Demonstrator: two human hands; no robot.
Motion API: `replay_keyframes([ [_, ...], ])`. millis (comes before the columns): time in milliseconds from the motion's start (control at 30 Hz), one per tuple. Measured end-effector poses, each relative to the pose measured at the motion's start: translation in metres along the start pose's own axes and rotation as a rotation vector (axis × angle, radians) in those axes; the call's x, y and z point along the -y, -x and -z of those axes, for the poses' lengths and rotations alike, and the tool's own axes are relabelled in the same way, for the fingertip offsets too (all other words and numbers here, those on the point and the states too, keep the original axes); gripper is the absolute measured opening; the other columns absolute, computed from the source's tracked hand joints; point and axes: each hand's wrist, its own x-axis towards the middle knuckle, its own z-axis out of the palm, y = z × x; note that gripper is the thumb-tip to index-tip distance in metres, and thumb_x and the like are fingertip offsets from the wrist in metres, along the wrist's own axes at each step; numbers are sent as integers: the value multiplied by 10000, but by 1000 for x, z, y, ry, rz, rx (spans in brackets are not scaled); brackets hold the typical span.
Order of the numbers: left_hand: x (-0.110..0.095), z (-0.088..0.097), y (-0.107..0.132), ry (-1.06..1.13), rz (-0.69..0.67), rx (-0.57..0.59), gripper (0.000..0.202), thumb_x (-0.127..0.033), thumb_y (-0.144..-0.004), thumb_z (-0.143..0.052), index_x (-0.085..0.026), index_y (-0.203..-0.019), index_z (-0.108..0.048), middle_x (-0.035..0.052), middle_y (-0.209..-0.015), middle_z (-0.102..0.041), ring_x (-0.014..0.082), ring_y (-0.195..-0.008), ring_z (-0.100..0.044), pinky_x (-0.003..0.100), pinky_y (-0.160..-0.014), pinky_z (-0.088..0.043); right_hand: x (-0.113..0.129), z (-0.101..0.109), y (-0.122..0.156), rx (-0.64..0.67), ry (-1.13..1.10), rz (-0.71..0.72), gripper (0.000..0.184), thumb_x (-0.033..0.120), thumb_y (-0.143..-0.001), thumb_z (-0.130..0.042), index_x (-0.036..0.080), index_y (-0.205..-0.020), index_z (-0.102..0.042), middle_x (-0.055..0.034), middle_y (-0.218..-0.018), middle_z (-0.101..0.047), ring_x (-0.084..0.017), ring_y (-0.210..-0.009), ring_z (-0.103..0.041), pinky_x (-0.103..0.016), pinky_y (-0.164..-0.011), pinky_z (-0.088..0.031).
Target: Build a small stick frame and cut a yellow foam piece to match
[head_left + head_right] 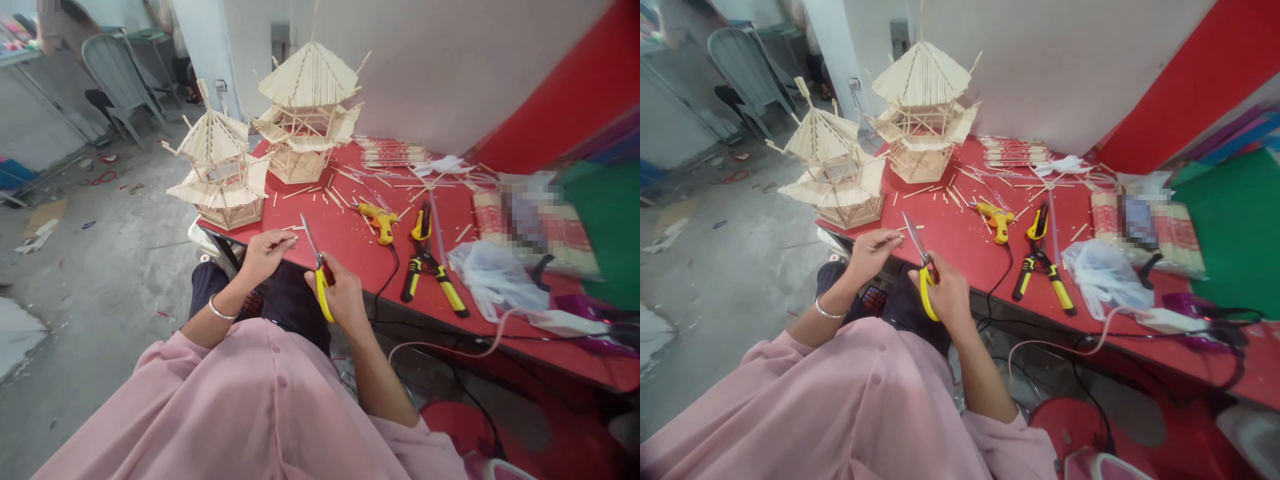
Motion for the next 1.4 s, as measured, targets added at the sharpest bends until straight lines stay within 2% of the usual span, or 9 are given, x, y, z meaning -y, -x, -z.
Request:
replay_keyframes([
  [167,4,4,1,30,98,-32,165,-348,-845,-696,-197,-847,-763,36,-778,-755,151,-780,-678,267,-794,-515,1,4,2,72,8,-60,599,616,-870,-529,178,-1264,-639,-110,-971,-732,-238,-830,-689,-322,-737,-492],
  [367,-1,5,0,255,245,-27,267,-432,-802,-735,-173,-865,-734,26,-763,-728,77,-522,-528,203,-503,-441,1,1,7,91,-10,-108,521,540,-888,-532,188,-1262,-622,-79,-922,-726,-225,-817,-681,-310,-724,-483],
  [533,-1,5,1,258,260,-46,272,-447,-793,-743,-180,-844,-730,15,-753,-699,97,-627,-589,201,-574,-483,5,-1,7,108,77,-90,487,507,-889,-570,219,-1278,-619,-83,-973,-728,-234,-871,-676,-308,-729,-465],
  [700,1,7,1,168,176,28,196,-353,-852,-673,-180,-770,-717,-4,-730,-667,85,-621,-560,204,-606,-459,11,-2,6,60,211,-8,539,565,-902,-555,213,-1303,-622,-91,-962,-716,-225,-830,-656,-293,-678,-414],
  [800,2,7,1,175,174,-9,154,-321,-820,-715,-174,-778,-729,4,-747,-694,105,-700,-615,215,-679,-488,10,2,4,53,188,-33,550,596,-897,-542,203,-1267,-644,-90,-919,-711,-220,-796,-650,-293,-669,-414],
  [1000,0,6,-1,579,364,-95,263,-380,-742,-807,-174,-858,-691,14,-779,-718,76,-581,-602,155,-429,-408,5,4,5,102,60,-124,533,593,-891,-538,207,-1242,-646,-84,-917,-728,-224,-806,-668,-305,-688,-459],
  [1100,-4,8,-4,738,505,-113,185,-280,-772,-789,-175,-836,-651,11,-795,-716,86,-665,-672,135,-497,-494,7,-3,9,99,83,-120,504,571,-893,-555,229,-1253,-641,-79,-927,-731,-223,-811,-669,-308,-692,-460],
  [1233,-5,8,-7,946,758,-193,106,-113,-872,-651,-157,-779,-623,-6,-725,-689,53,-653,-672,101,-570,-532,14,-14,12,42,159,-77,522,573,-894,-569,228,-1283,-625,-72,-933,-717,-223,-843,-661,-297,-696,-431],
  [1400,-5,4,-8,1066,917,-197,216,-127,-956,-553,-145,-756,-633,2,-694,-675,21,-503,-582,77,-462,-474,20,-22,13,-18,241,12,567,576,-914,-548,183,-1318,-609,-97,-974,-709,-223,-865,-647,-296,-703,-400],
])
